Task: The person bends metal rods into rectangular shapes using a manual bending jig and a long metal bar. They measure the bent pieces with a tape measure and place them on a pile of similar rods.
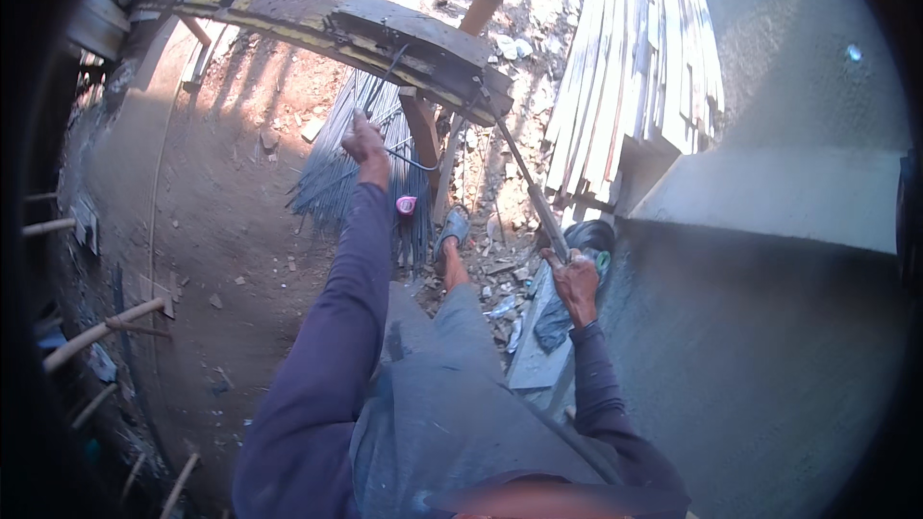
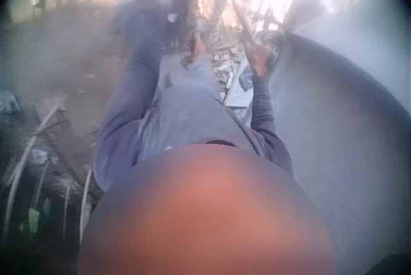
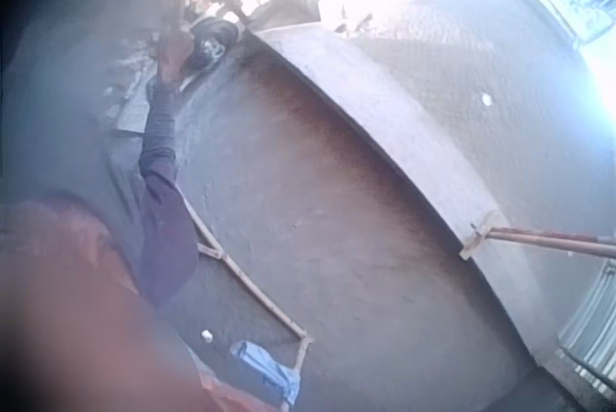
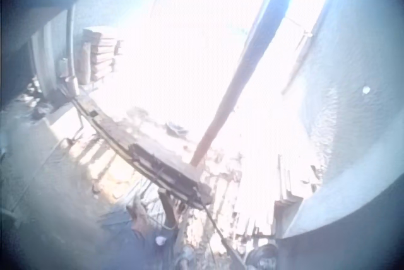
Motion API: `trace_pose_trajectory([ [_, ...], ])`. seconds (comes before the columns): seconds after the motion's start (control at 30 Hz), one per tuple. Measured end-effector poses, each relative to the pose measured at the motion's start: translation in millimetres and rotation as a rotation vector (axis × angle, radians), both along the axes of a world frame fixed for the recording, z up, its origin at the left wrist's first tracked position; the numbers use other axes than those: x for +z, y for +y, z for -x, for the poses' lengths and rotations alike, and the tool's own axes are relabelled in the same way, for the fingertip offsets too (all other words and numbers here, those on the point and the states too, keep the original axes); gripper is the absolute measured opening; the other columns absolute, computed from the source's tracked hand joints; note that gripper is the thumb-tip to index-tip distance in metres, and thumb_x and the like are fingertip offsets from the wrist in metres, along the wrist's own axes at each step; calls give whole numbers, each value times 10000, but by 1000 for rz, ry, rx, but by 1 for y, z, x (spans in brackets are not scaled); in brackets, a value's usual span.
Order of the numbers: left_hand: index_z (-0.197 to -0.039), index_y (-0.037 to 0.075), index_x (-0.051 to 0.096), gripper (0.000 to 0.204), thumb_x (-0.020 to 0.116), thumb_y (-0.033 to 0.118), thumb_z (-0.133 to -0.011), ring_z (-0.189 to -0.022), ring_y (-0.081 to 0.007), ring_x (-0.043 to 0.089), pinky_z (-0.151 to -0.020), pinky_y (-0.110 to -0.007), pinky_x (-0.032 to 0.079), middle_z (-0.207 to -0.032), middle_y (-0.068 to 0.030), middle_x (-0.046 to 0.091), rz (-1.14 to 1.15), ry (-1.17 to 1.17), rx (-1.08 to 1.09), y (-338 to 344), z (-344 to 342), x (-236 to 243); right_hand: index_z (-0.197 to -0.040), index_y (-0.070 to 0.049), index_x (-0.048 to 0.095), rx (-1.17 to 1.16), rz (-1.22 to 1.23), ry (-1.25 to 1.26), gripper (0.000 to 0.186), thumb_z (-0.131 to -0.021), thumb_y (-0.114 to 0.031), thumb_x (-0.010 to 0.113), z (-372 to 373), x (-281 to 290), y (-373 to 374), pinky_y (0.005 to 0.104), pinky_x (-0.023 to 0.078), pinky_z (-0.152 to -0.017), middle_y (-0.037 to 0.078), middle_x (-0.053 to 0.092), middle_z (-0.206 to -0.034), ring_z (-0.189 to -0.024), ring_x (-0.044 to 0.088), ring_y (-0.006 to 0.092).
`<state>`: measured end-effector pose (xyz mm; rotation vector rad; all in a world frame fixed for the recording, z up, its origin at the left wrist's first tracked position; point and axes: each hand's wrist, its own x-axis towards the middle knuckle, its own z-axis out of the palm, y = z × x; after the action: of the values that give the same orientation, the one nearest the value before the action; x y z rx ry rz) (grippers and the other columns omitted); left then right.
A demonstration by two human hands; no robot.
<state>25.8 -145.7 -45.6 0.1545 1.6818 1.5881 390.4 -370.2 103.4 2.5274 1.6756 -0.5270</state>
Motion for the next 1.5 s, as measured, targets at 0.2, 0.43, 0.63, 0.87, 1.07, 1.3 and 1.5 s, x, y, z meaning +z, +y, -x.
trace_pose_trajectory([
  [0.2,-1222,9,596,311,571,233,-1008,-792,-201,612,-758,-364,560,-874,-45,573,-33,-494,-476,-17,57,22,-842,22,655,-133,-236,273,535,-866,-503,752,-26,-18,1,434,497,-599,207,659,-671,-624,672,343],
  [0.43,-1227,-20,546,264,546,145,-1020,-774,-147,625,-775,-320,558,-826,-23,578,-67,-371,-841,5,62,119,-804,44,647,-267,-242,482,504,-885,-443,749,-41,-50,28,397,442,-537,112,587,-590,-542,499,149],
  [0.63,-1258,-65,459,329,564,122,-1009,-814,-256,722,-782,-434,637,-826,-91,652,-138,-216,-959,18,35,216,-874,64,680,-316,-148,527,558,-874,-490,735,-47,-60,31,403,445,-561,130,594,-599,-587,565,178],
  [0.87,-1252,75,493,282,601,79,-991,-939,-316,732,-827,-495,629,-940,-123,710,-173,-446,-473,-93,-31,228,-872,108,691,-300,-48,534,628,-854,-519,734,-64,-66,32,425,470,-587,171,631,-637,-612,612,231],
  [1.07,-1231,122,539,234,592,110,-1003,-1097,-359,680,-971,-574,552,-1094,-107,687,-461,-581,-231,-174,-22,175,-689,71,631,-245,-52,626,651,-847,-551,740,-85,-80,35,401,362,-483,47,496,-530,-522,445,146],
  [1.3,-1212,141,580,248,648,153,-974,-1155,-346,651,-1025,-603,493,-1059,-61,687,-479,-625,-2,-273,78,63,-648,-4,603,-163,48,624,506,-900,-429,711,-87,-107,9,385,344,-498,8,491,-548,-525,438,133],
  [1.5,-1209,134,564,222,597,102,-992,-1085,-297,648,-1079,-647,424,-980,-32,648,-386,-611,268,-367,168,-34,-604,-26,515,-184,298,731,524,-929,-410,663,-61,-114,-47,364,324,-488,6,464,-559,-530,398,102],
])
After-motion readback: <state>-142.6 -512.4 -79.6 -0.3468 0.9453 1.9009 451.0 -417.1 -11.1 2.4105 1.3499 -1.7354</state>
